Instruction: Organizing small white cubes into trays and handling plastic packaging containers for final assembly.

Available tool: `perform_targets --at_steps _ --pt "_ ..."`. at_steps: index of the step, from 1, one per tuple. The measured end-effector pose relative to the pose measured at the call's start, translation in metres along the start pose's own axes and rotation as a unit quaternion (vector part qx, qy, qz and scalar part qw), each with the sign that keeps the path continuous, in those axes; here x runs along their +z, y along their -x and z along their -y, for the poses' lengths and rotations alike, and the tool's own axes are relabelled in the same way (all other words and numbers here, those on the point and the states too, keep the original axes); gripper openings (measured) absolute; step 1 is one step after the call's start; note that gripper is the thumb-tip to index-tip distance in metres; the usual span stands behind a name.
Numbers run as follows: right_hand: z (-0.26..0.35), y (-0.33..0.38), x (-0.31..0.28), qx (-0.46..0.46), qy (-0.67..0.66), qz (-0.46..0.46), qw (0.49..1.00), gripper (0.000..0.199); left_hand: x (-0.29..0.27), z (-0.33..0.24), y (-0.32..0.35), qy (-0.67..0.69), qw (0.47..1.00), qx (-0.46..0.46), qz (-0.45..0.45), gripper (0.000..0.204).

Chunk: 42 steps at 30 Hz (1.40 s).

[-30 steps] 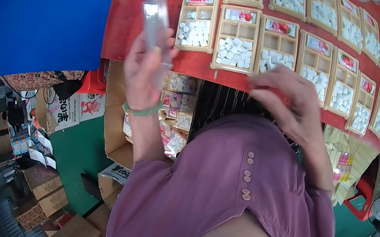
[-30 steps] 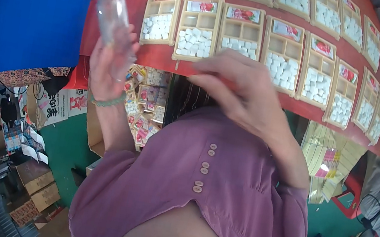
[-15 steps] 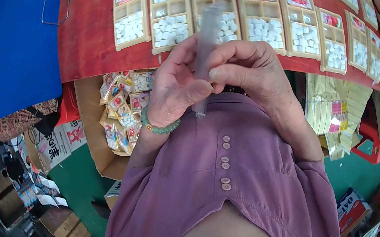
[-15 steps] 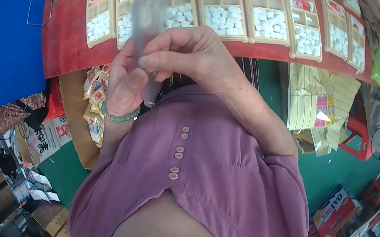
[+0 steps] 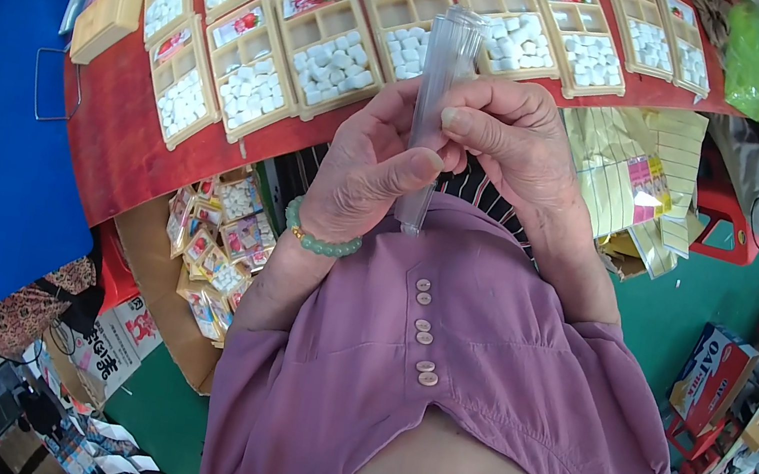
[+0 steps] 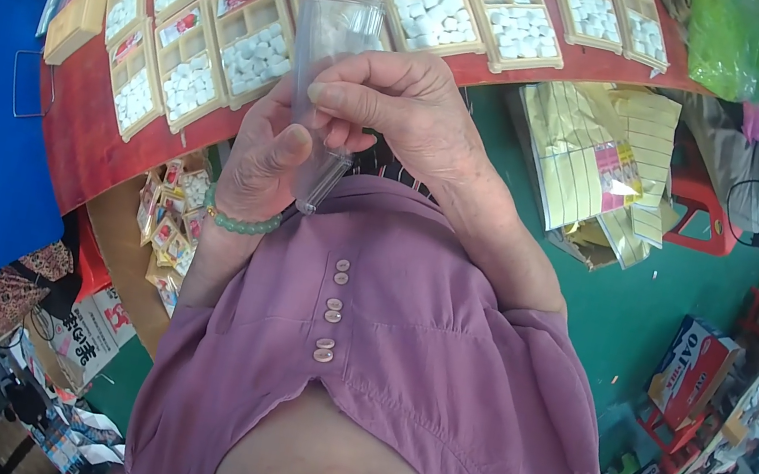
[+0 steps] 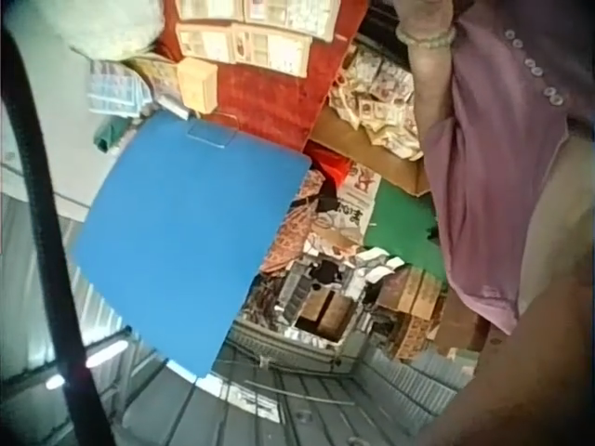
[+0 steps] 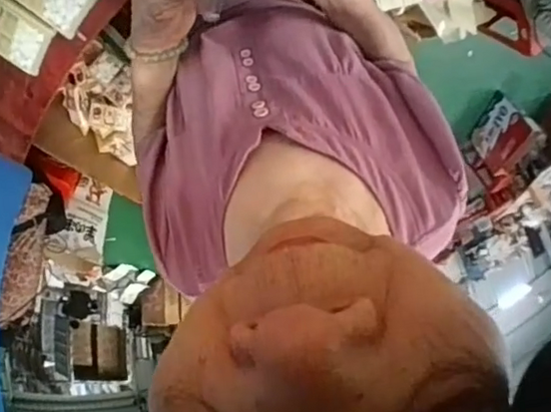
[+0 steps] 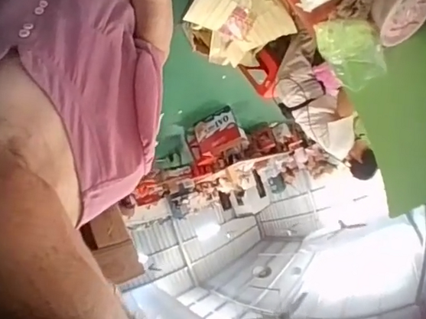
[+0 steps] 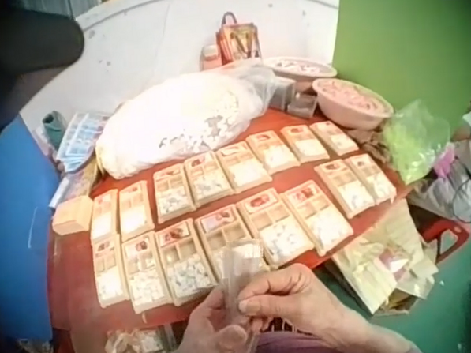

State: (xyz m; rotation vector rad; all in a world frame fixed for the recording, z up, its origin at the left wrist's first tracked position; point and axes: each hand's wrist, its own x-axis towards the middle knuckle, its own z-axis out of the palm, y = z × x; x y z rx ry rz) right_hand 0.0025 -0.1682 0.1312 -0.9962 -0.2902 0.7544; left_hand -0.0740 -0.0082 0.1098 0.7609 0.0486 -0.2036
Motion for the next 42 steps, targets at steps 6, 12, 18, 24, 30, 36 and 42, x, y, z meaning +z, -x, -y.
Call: perform_targets --at_steps 6,12,18,24,30,36,42 --pt "0.006 0.015 -0.012 -0.041 -0.01 -0.021 0.999 0.012 0.014 0.009 -0.013 0.003 0.999 -0.031 0.013 0.079" --pt "0.013 0.031 -0.012 -0.094 0.047 -0.056 0.993 0.013 0.023 0.015 -0.029 -0.024 0.999 -0.009 0.044 0.078" --pt "0.024 0.051 -0.021 -0.118 0.134 -0.087 0.98 0.011 0.035 0.024 -0.047 -0.042 0.997 -0.029 0.064 0.074" --pt "0.034 0.06 -0.036 -0.107 0.149 -0.101 0.978 0.011 0.047 0.031 -0.064 -0.099 0.991 -0.038 0.081 0.08" --pt "0.041 0.07 -0.045 -0.086 0.146 -0.106 0.98 0.011 0.061 0.031 -0.076 -0.16 0.983 -0.011 0.088 0.088" --pt "0.044 0.077 -0.044 -0.109 0.253 -0.089 0.957 0.013 0.06 0.032 -0.087 -0.122 0.98 -0.048 0.152 0.082" --pt "0.046 0.08 -0.059 -0.125 0.136 -0.068 0.98 0.016 0.071 0.033 -0.09 -0.036 0.987 -0.098 0.122 0.074"
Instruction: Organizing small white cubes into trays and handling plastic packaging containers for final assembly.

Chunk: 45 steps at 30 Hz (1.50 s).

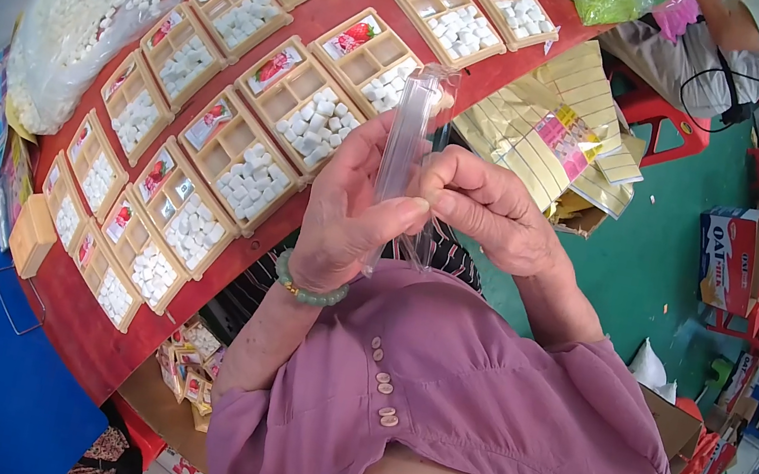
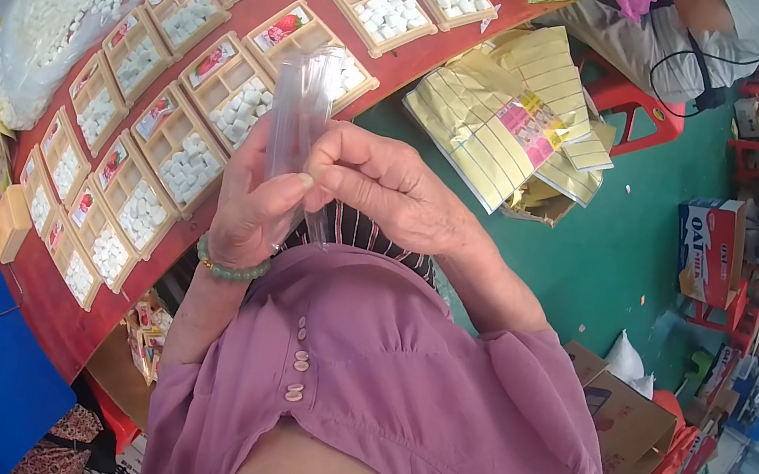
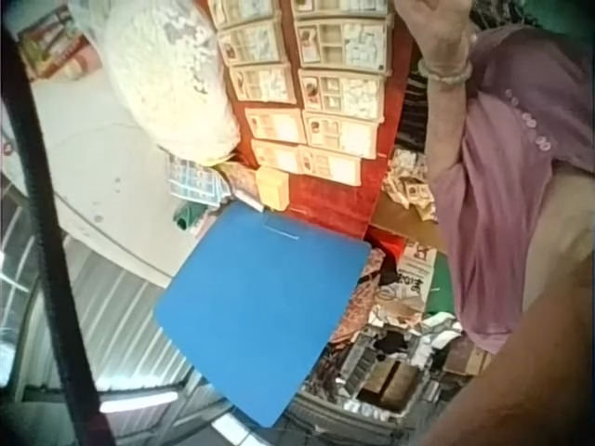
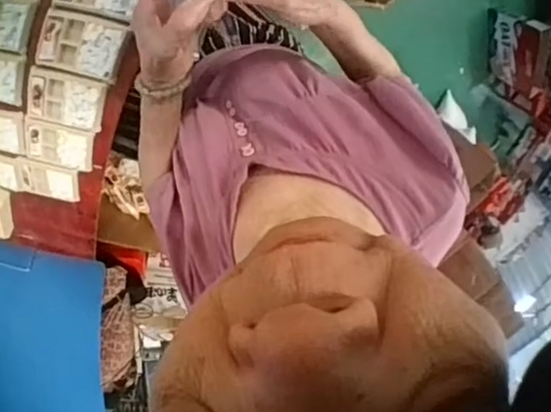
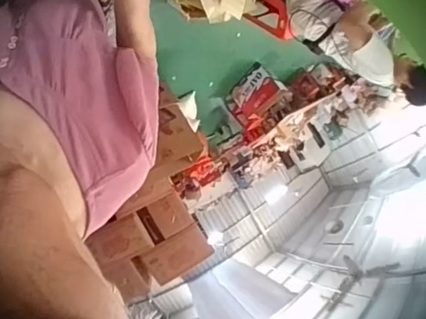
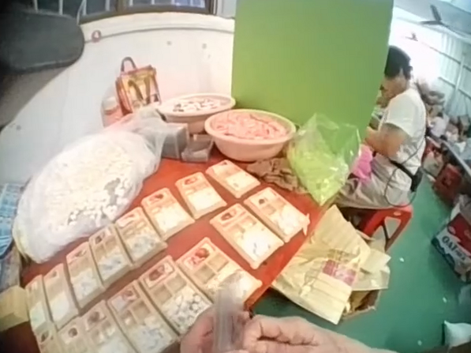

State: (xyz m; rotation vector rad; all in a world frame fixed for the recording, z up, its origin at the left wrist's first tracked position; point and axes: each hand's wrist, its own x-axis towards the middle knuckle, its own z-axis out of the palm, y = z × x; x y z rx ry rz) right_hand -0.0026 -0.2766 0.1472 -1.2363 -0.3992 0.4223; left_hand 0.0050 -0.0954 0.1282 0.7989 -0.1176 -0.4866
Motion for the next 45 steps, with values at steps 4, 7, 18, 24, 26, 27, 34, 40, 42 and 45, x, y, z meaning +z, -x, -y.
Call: perform_targets --at_steps 4,7,18,24,26,27,34,40,42,45 --pt "0.004 0.002 -0.012 -0.015 -0.075 -0.022 0.997 0.014 0.0 0.002 -0.006 -0.02 1.0 0.011 -0.02 0.076" --pt "0.006 0.008 -0.026 -0.006 -0.041 -0.08 0.996 0.013 0.011 0.0 -0.012 -0.036 0.998 0.021 -0.036 0.08" --pt "0.013 0.018 -0.021 -0.015 0.066 -0.251 0.966 0.041 0.039 0.024 -0.035 -0.179 0.975 0.125 -0.05 0.09" --pt "0.031 -0.003 -0.078 -0.009 0.325 -0.384 0.864 0.039 0.032 0.031 -0.041 -0.27 0.951 0.128 -0.082 0.095" --pt "0.036 -0.018 -0.109 -0.024 0.311 -0.401 0.861 0.038 0.033 0.029 -0.037 -0.243 0.958 0.118 -0.097 0.098" --pt "0.035 -0.024 -0.125 -0.04 0.332 -0.402 0.852 0.038 0.031 0.027 -0.034 -0.238 0.961 0.099 -0.097 0.098" --pt "0.035 -0.067 -0.194 -0.01 0.405 -0.379 0.832 0.038 0.025 0.011 -0.023 -0.184 0.976 0.052 -0.101 0.096" --pt "0.011 -0.091 -0.23 0.004 0.401 -0.337 0.852 0.036 0.021 0.011 -0.02 -0.226 0.971 0.021 -0.08 0.095" --pt "0.008 -0.095 -0.231 0.023 0.401 -0.332 0.854 0.037 0.019 0.013 -0.019 -0.241 0.968 0.012 -0.074 0.091" --pt "0.004 -0.1 -0.232 0.014 0.48 -0.35 0.804 0.038 0.016 0.017 -0.018 -0.242 0.968 0.009 -0.065 0.092"
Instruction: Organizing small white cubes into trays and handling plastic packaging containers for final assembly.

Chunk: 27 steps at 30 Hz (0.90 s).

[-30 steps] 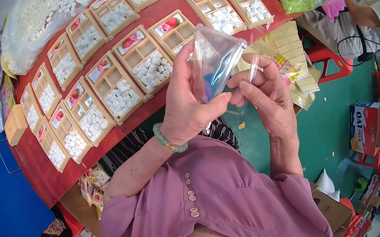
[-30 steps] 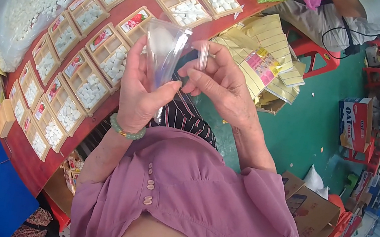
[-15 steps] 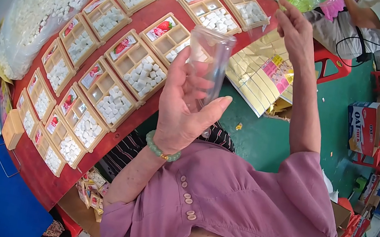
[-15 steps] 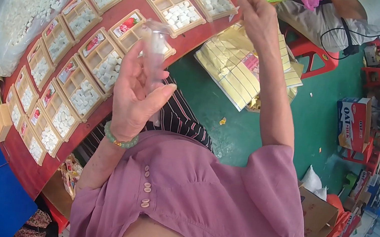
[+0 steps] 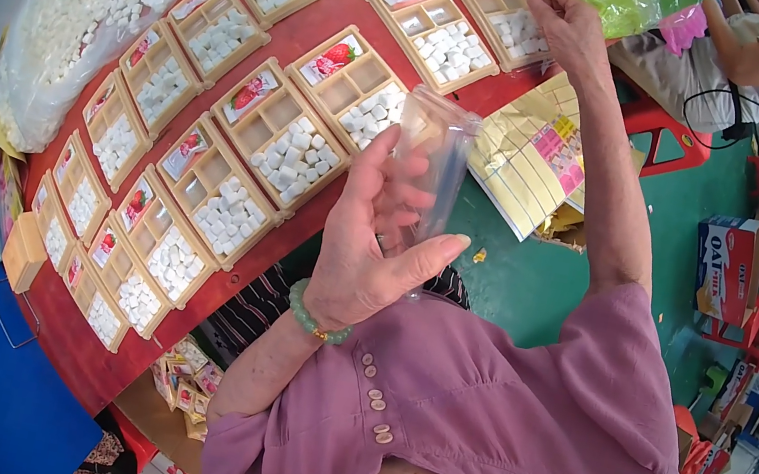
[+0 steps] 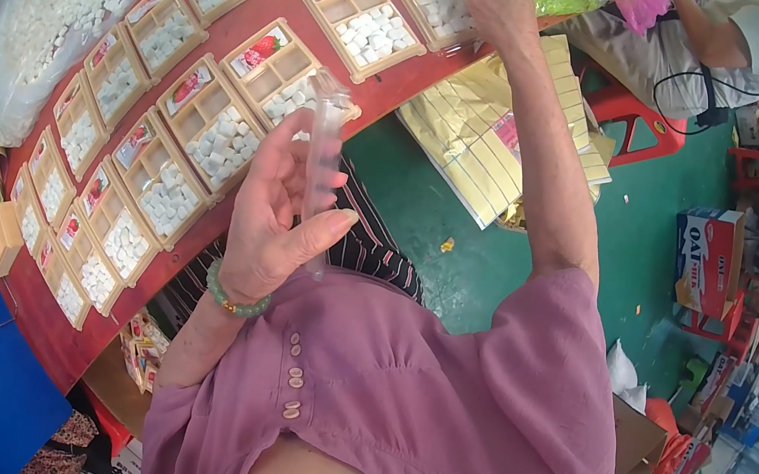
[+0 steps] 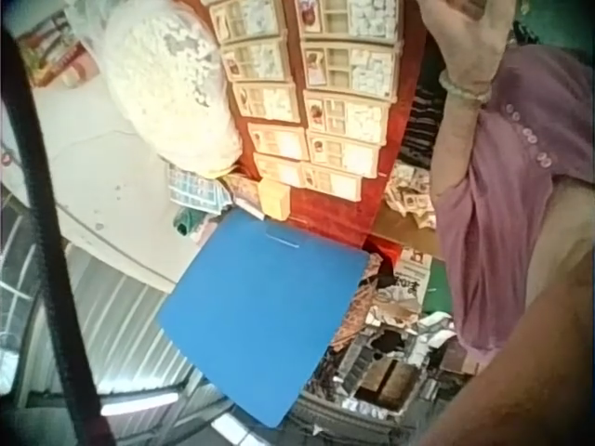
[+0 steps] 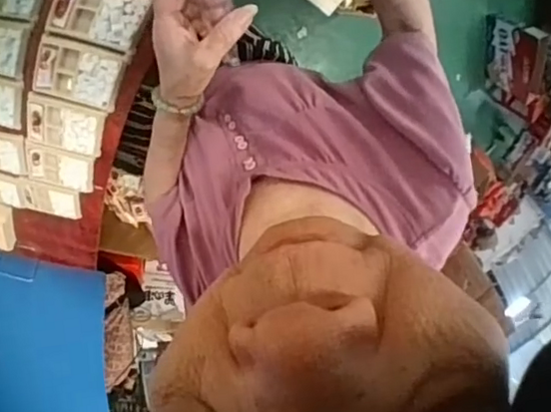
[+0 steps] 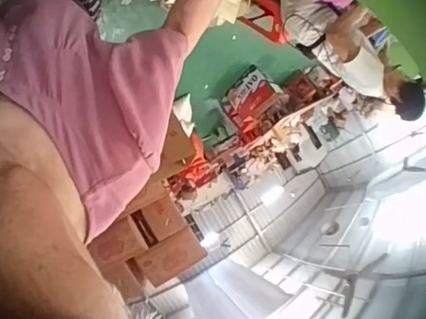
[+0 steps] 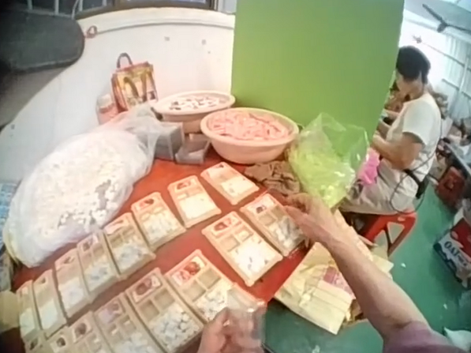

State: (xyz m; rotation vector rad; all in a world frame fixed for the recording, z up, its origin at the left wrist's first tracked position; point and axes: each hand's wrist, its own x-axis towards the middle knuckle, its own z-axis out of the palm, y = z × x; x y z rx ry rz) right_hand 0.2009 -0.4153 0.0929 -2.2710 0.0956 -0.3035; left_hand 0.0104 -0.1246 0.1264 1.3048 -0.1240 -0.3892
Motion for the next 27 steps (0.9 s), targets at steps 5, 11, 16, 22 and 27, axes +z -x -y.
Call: perform_targets --at_steps 5,11,16,22,27 --pt "0.011 -0.001 0.008 -0.035 0.071 -0.012 0.997 0.037 -0.003 0.006 0.001 -0.006 1.0 -0.003 0.006 0.094" --pt "0.0 -0.001 0.017 -0.121 0.181 -0.082 0.973 0.032 -0.005 0.006 0.0 0.02 1.0 -0.005 -0.002 0.103" --pt "0.034 0.015 0.025 -0.205 0.276 -0.077 0.936 0.039 -0.009 0.009 -0.001 0.056 0.998 -0.002 -0.004 0.104" --pt "-0.004 0.005 0.035 -0.241 0.381 0.015 0.892 0.057 -0.009 0.006 0.001 0.056 0.998 0.0 0.006 0.104" --pt "-0.004 0.009 0.038 -0.253 0.426 -0.015 0.869 0.055 -0.01 0.004 0.001 0.067 0.997 -0.011 0.021 0.103"
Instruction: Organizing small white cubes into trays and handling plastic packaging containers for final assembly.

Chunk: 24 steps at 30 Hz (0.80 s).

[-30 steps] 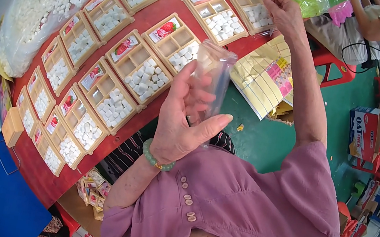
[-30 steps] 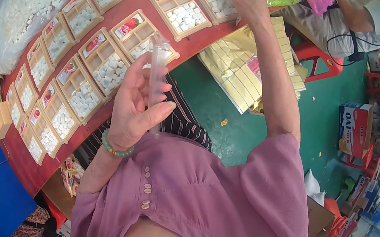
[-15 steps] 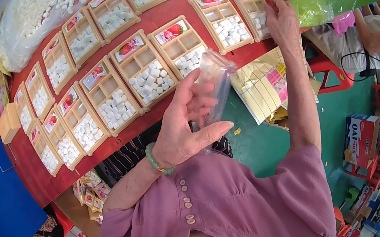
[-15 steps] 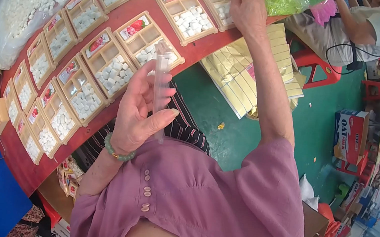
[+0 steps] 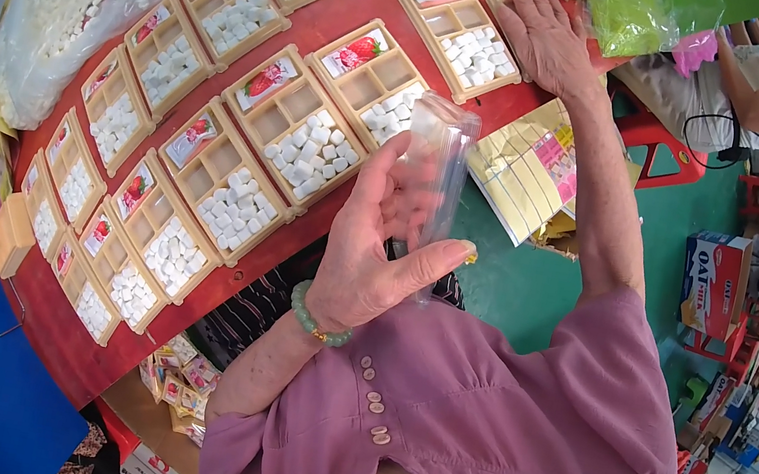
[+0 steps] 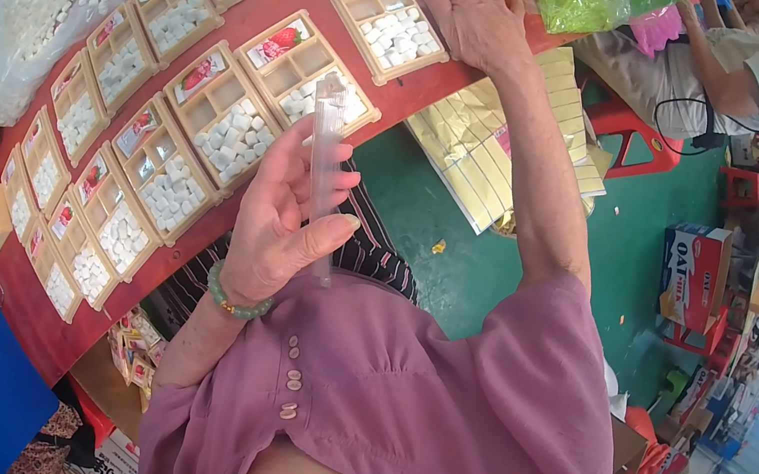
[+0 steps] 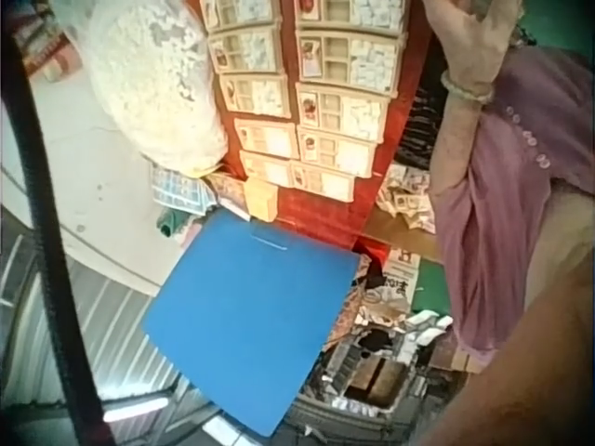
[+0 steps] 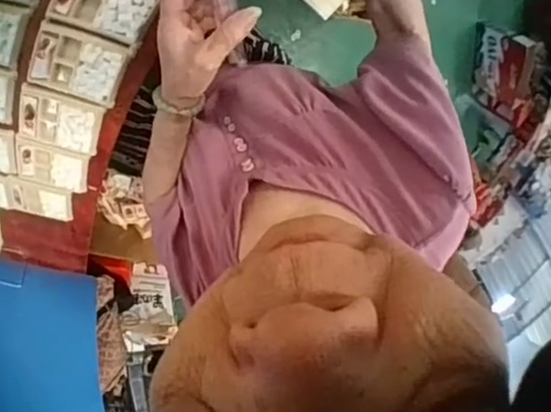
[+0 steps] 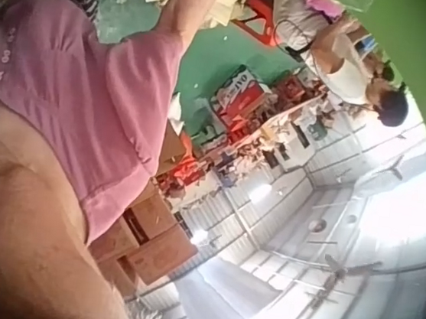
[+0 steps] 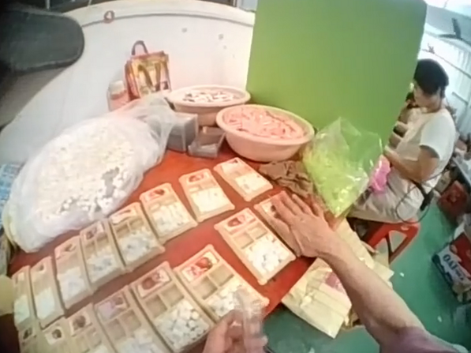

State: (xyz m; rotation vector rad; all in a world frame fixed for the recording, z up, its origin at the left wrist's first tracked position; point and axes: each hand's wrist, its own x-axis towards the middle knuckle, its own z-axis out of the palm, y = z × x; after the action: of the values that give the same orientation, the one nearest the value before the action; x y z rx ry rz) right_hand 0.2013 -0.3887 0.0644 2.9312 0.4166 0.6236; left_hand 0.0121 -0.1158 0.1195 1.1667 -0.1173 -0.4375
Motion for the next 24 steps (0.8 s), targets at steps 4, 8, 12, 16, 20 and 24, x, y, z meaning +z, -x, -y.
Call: perform_targets --at_steps 4,8,12,16,20,24 --pt "0.026 -0.018 -0.057 0.037 -0.114 0.244 0.962 0.067 0.004 -0.002 0.003 0.068 0.998 -0.006 0.01 0.097" --pt "0.021 -0.018 -0.052 0.003 -0.029 0.245 0.969 0.056 0.002 -0.009 0.004 0.139 0.99 -0.012 0.03 0.089" --pt "0.013 -0.012 -0.054 -0.092 -0.097 0.086 0.987 0.057 0.002 -0.015 0.01 0.16 0.987 -0.03 0.017 0.085" --pt "0.032 -0.004 -0.096 -0.017 -0.179 0.019 0.984 0.05 0.005 -0.011 0.014 0.113 0.993 0.022 -0.01 0.07" --pt "0.088 0.036 -0.159 0.017 -0.503 0.047 0.863 0.025 0.003 -0.01 0.01 0.124 0.991 0.045 -0.007 0.061" --pt "0.122 0.064 -0.186 -0.064 -0.649 0.176 0.737 0.019 0.004 -0.004 0.004 0.164 0.983 0.082 -0.008 0.058"
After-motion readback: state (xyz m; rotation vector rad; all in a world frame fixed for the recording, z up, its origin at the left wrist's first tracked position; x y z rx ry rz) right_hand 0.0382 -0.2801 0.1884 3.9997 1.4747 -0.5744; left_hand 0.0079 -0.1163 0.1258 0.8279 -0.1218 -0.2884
